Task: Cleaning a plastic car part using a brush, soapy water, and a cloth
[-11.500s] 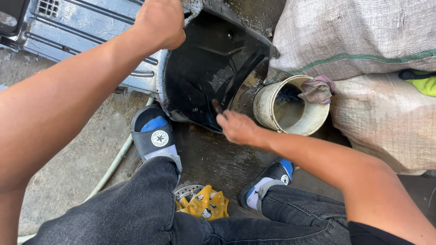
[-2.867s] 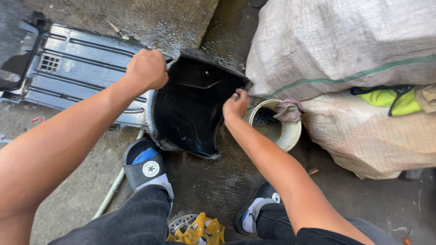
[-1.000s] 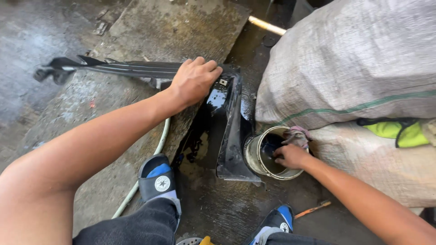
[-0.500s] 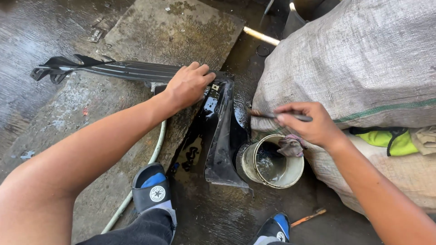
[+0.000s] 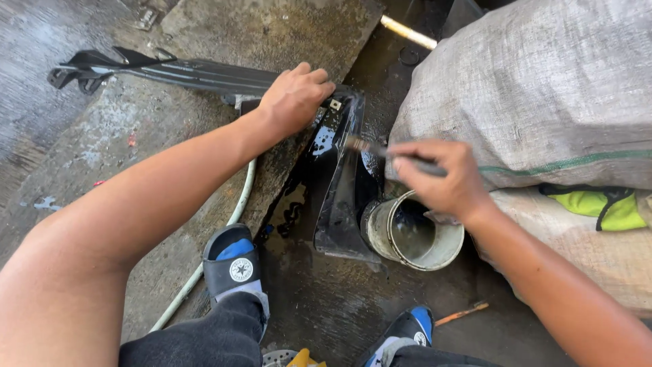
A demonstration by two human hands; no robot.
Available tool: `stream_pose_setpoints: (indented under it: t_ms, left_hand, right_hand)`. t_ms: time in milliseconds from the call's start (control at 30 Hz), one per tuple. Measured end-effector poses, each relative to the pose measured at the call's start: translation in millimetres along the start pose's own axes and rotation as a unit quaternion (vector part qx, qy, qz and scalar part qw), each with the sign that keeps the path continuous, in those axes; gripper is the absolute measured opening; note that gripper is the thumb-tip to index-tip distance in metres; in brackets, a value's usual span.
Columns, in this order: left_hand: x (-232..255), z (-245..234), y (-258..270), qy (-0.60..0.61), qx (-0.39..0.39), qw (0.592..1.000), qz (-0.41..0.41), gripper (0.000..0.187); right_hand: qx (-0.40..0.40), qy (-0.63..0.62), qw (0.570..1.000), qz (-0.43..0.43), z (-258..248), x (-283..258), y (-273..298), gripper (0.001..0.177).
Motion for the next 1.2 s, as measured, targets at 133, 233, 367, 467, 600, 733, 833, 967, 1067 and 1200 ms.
stream_pose_setpoints:
  t_ms: [133, 233, 367, 467, 600, 733, 833, 967, 1067, 1200]
  left_hand:
    - [9.1, -19.2, -8.6, 0.025, -0.16, 0.986, -0.043, 0.03]
    - [6.9, -17.0, -10.1, 0.023, -0.166, 0.984, -0.053, 0.029]
    - [0.7, 2.1, -15.4, 0.02, -0.196, 0.978, -0.062, 0.033]
    - [5.6, -11.9, -17.5, 0.017, -0.174, 0.983, -0.062, 0.022]
    - [0.9, -8.7, -17.7, 0.021, -0.168, 0.983, -0.066, 0.02]
    - [2.4, -4.7, -19.6, 0.015, -0.119, 0.992, -0.045, 0.019]
    - [0.0, -4.2, -23.9, 0.012, -0.12, 0.991, -0.056, 0.017]
    - [-0.2, -3.4, -24.0, 0.028, -0.127, 0.989, -0.065, 0.017]
    - [-1.5, -1.1, -25.8, 0.013, -0.084, 0.995, -0.048, 0.015]
    - [-1.6, 0.0, -30.3, 0.011, -0.123, 0.99, -0.074, 0.017]
  right_hand:
    - [-0.029, 0.006, 1.0, -0.004, -1.3, -13.8, -10.6, 0.022]
    - [-0.094, 0.012, 0.994, -0.053, 14.2, -34.5, -5.6, 0.021]
    - [-0.068, 0.065, 0.991, -0.093, 9.2, -24.8, -6.8, 0.015]
    - [-0.064, 0.084, 0.987, -0.12, 13.3, -43.8, -2.7, 0.02]
    - [-0.14, 0.066, 0.975, -0.158, 38.5, -60.2, 16.7, 0.021]
    - [-0.098, 0.131, 0.969, -0.187, 31.0, -66.9, 16.8, 0.021]
    - [-0.121, 0.156, 0.956, -0.215, 44.1, -69.4, 27.5, 0.02]
    - [-0.184, 0.145, 0.936, -0.264, 59.8, -68.3, 41.3, 0.018]
    - [-0.118, 0.201, 0.944, -0.234, 39.2, -89.2, 20.2, 0.023]
    - [-0.186, 0.2, 0.922, -0.276, 64.8, -79.2, 42.1, 0.02]
Point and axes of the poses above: each hand's wrist, its own y-axis away from the middle knuckle, its own z-axis out of the palm, x = y × z, the point moved 8 cm from there along -y, towards the middle knuckle, and after that the axes turned 12 degrees about -z, right-handed, at the moved point
